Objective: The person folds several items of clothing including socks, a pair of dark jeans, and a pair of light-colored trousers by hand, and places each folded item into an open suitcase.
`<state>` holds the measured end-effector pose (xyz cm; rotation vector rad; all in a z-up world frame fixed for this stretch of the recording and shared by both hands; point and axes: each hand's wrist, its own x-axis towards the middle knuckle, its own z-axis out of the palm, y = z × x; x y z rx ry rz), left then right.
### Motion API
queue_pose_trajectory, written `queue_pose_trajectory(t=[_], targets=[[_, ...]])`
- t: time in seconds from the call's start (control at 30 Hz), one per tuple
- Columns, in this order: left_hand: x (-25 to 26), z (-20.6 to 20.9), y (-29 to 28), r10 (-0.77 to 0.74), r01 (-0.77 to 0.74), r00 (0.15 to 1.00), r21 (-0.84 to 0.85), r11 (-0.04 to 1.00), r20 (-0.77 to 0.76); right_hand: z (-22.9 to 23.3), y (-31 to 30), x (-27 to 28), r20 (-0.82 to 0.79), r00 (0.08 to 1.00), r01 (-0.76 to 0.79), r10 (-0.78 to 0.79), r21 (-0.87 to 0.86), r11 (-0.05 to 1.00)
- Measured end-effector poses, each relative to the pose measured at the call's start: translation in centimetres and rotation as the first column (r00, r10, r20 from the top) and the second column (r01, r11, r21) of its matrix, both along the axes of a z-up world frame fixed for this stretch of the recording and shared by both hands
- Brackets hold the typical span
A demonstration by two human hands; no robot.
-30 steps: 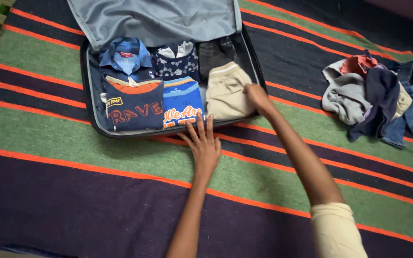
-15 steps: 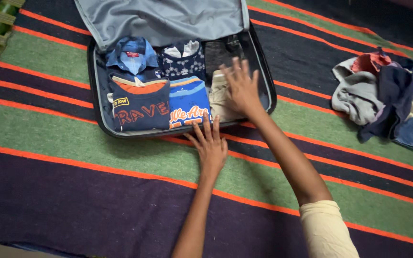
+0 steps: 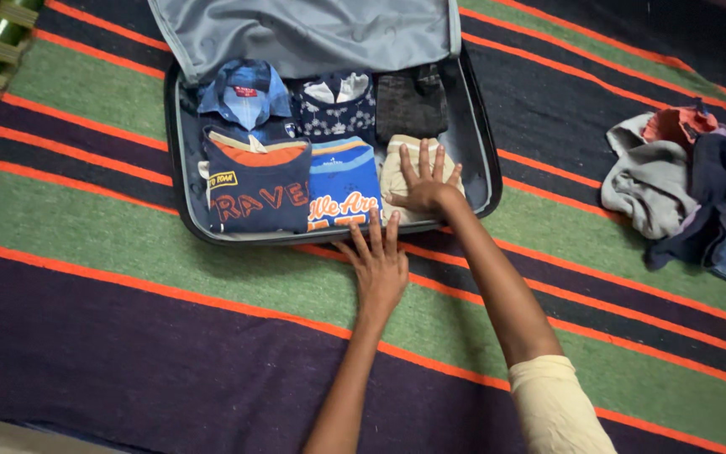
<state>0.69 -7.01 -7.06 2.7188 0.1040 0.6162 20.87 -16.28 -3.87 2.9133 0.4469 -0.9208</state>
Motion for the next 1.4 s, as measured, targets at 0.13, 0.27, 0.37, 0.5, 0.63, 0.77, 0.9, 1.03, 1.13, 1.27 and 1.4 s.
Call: queue_pose_trajectory(t=[0.13,0.27,0.37,0.5,0.63,0.77,0.9,1.03,1.13,1.27,1.4], targets=[[0.2,-0.1,0.1,0.01,-0.011,1.0,0.029,1.0,0.023,0.5,0.3,-0.2,0.033,0.999,0.01,-0.011,0.031,0.999],[0.2,-0.2,0.4,-0.025,0.024,0.999,0.007,1.0,0.046,1.7,-1.8,-0.2,0.063,0.998,-0.006,-0.008,0.228,0.974],[0.2,0.0,0.6,-0.009,0.006,0.997,0.038,0.999,0.076,1.9,-4.4,-3.6,0.2,0.979,-0.07,-0.045,0.533,0.843],[0.3,0.1,0.8,-0.027,0.027,1.0,0.012,1.0,0.006,3.0,-6.7,-11.7,0.402,0.914,-0.158,-0.046,0.46,0.874],[0.2,-0.3,0.9,-0.017,0.016,0.999,0.046,0.999,0.028,4.3,-7.1,-15.7,0.669,0.743,-0.338,-0.014,0.393,0.855],[-0.5,-0.4,0.9,-0.043,0.042,0.998,0.032,0.999,0.051,3.8,-6.3,-17.9,0.657,0.746,-0.231,-0.104,0.402,0.886],[-2.0,0.1,-0.8,-0.075,0.077,0.997,-0.073,0.994,0.026,0.8,-8.4,-19.8,0.655,0.74,-0.245,-0.152,0.473,0.846],[-3.3,1.3,-3.2,-0.238,0.243,0.97,-0.281,0.928,0.053,-4.3,-14.4,-22.0,0.451,0.809,-0.075,-0.377,0.715,0.695],[-4.1,1.4,-5.6,-0.363,0.343,0.931,-0.289,0.894,-0.02,-6.9,-21.6,-23.5,0.451,0.761,0.034,-0.467,0.691,0.722],[-5.1,0.6,-9.2,-0.479,0.45,0.877,-0.265,0.852,-0.05,-7.0,-31.2,-25.2,0.479,0.689,0.186,-0.543,0.607,0.772],[-5.2,1.0,-13.8,-0.616,0.585,0.785,-0.246,0.773,-0.07,-5.9,-37.9,-25.5,0.507,0.621,0.322,-0.598,0.53,0.784]])
